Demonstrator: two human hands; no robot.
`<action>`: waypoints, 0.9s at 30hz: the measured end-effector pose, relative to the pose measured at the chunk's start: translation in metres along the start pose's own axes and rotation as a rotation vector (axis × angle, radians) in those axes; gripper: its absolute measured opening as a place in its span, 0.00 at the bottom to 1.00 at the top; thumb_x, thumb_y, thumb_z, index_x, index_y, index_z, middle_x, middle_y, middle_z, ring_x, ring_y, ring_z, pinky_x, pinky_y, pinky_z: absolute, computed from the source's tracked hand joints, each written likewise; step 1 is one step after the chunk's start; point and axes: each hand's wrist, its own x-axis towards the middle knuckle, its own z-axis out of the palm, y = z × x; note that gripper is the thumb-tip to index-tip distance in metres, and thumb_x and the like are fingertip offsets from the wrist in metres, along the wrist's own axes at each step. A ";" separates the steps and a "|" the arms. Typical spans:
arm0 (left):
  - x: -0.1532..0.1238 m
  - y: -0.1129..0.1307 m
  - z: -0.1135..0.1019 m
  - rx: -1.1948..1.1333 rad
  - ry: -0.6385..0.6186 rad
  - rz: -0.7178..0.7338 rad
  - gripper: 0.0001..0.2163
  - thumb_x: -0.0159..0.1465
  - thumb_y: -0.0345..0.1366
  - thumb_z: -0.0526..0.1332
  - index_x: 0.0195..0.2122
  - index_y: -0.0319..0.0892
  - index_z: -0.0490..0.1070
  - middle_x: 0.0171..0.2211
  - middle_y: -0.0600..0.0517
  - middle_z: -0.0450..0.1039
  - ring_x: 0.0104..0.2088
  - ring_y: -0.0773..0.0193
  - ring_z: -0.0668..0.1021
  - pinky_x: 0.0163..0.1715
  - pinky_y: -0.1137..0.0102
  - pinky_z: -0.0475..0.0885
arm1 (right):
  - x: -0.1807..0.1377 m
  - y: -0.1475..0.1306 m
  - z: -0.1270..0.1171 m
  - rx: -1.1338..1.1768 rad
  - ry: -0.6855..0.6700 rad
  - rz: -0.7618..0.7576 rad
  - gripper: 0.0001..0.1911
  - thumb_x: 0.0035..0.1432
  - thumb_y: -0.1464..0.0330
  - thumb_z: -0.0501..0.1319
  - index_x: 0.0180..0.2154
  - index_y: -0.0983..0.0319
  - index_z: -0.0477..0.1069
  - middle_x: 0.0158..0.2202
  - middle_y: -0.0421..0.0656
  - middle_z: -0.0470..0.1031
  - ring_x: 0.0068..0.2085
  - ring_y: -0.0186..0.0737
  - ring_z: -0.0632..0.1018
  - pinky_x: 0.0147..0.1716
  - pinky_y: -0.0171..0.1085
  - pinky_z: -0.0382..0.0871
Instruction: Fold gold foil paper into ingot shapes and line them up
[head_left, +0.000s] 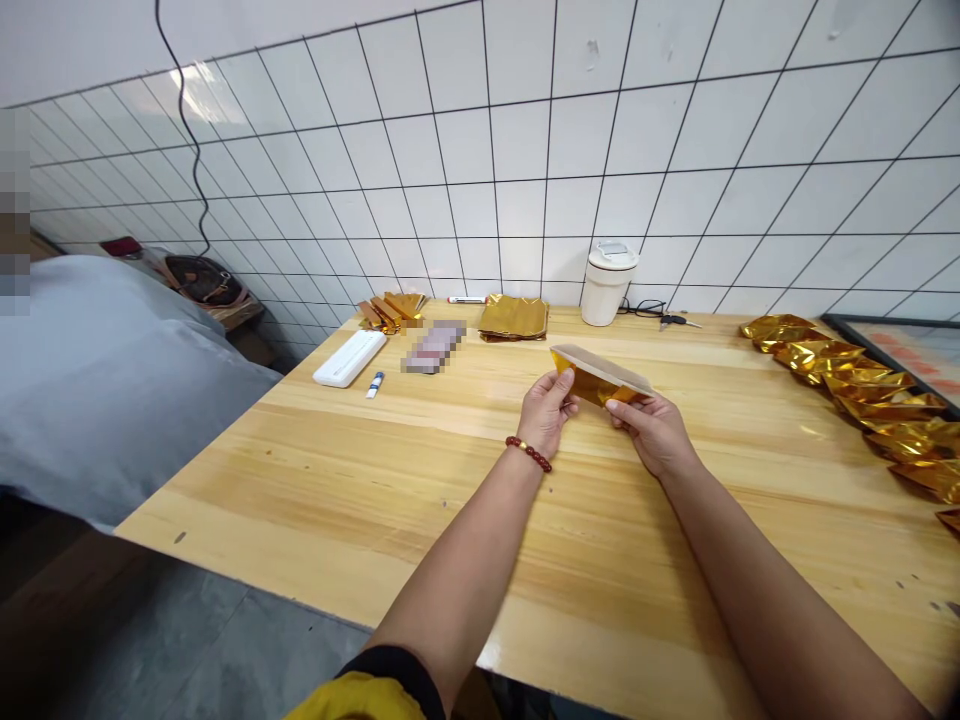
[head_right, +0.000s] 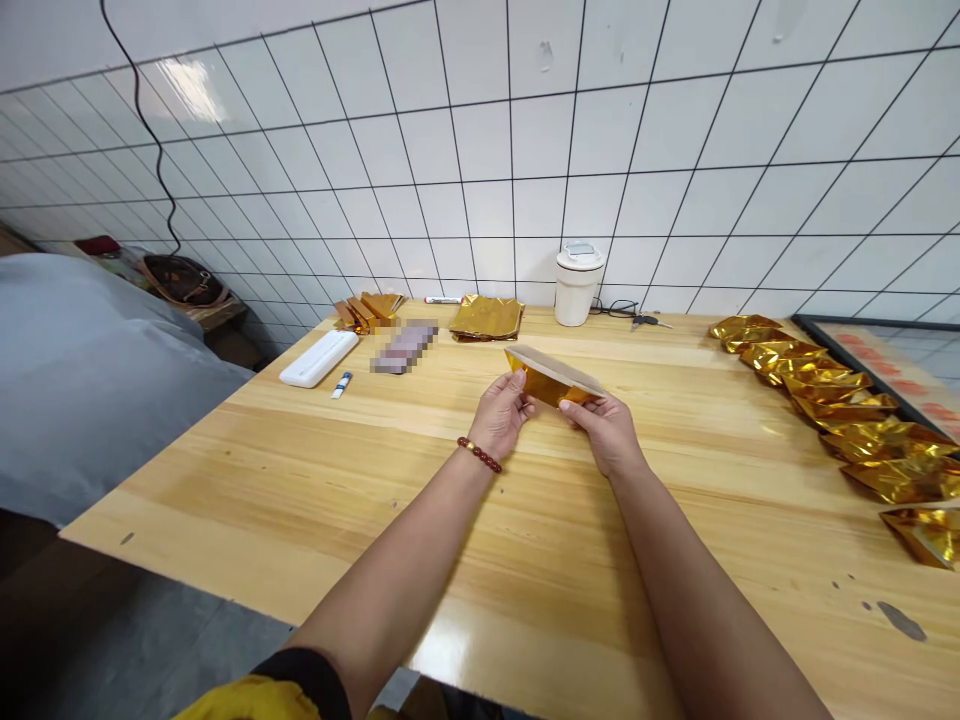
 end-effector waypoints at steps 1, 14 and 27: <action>-0.001 -0.001 0.001 0.026 -0.035 -0.002 0.22 0.40 0.46 0.78 0.31 0.40 0.74 0.26 0.57 0.73 0.23 0.75 0.71 0.25 0.76 0.64 | 0.000 -0.001 0.000 0.018 0.012 -0.004 0.20 0.30 0.64 0.79 0.29 0.60 0.78 0.25 0.38 0.75 0.23 0.31 0.67 0.21 0.33 0.62; -0.007 -0.017 -0.001 0.454 -0.250 0.047 0.18 0.42 0.44 0.77 0.29 0.37 0.80 0.29 0.47 0.79 0.34 0.59 0.78 0.42 0.62 0.72 | 0.000 0.000 -0.003 0.081 -0.004 0.007 0.17 0.35 0.59 0.78 0.25 0.60 0.78 0.23 0.38 0.71 0.23 0.30 0.65 0.21 0.33 0.60; -0.004 0.009 -0.001 -0.072 -0.112 -0.111 0.14 0.48 0.34 0.70 0.38 0.42 0.75 0.33 0.51 0.76 0.31 0.67 0.76 0.33 0.70 0.71 | 0.002 -0.005 -0.002 0.154 0.231 -0.078 0.17 0.34 0.62 0.77 0.22 0.61 0.74 0.24 0.39 0.73 0.22 0.29 0.66 0.16 0.32 0.55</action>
